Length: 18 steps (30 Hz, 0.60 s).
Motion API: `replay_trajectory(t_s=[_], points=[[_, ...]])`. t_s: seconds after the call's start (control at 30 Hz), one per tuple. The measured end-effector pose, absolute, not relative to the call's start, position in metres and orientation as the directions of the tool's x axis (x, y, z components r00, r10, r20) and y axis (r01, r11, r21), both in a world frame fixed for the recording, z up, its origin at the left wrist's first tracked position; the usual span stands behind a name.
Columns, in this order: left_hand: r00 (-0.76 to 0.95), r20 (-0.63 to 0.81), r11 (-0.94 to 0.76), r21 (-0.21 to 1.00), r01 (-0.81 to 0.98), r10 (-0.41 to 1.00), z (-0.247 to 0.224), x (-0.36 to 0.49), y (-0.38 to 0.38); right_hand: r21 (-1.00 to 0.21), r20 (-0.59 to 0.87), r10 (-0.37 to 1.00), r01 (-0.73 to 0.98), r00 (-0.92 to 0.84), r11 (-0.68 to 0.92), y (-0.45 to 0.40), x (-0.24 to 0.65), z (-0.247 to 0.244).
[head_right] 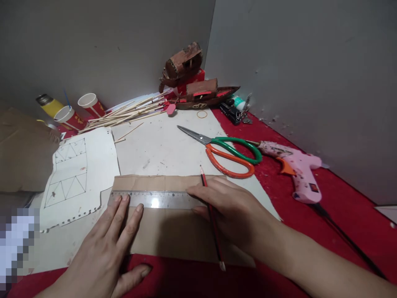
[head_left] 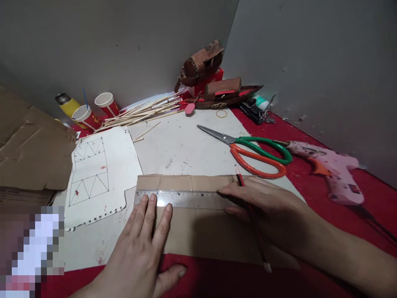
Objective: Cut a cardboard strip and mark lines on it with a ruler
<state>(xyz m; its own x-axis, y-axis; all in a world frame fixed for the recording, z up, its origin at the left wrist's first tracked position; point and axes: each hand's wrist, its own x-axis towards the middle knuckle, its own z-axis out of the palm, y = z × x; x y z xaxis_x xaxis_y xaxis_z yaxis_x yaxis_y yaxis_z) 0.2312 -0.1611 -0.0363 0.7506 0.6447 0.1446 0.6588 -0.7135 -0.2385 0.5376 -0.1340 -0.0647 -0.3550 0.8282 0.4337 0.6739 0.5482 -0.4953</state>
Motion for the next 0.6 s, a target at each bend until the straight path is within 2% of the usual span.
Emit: replay_trajectory(t_s=[0.2, 0.33, 0.4, 0.5, 0.6], points=[[0.747, 0.158, -0.717, -0.208, 0.665, 0.646, -0.036, 0.23, -0.161, -0.455, 0.434, 0.804, 0.671, -0.407, 0.586, -0.132, 0.538, -0.059], [0.766, 0.143, -0.746, -0.175, 0.642, 0.626, -0.034, 0.229, -0.159, -0.472, 0.376, 0.831, 0.687, -0.411, 0.553, -0.13, 0.54, -0.056], [0.774, 0.139, -0.759, -0.154, 0.633, 0.618, -0.035, 0.228, -0.159, -0.519, 0.329, 0.858, 0.683, -0.395, 0.513, -0.129, 0.541, -0.053], [0.77, 0.165, -0.757, -0.145, 0.638, 0.617, -0.037, 0.228, -0.157, -0.661, 0.242, 0.907, 0.625, -0.346, 0.414, -0.129, 0.545, -0.043], [0.772, 0.196, -0.757, -0.16, 0.634, 0.605, -0.041, 0.228, -0.155, -0.793, 0.195, 0.962, 0.545, -0.193, 0.27, -0.133, 0.551, -0.023]])
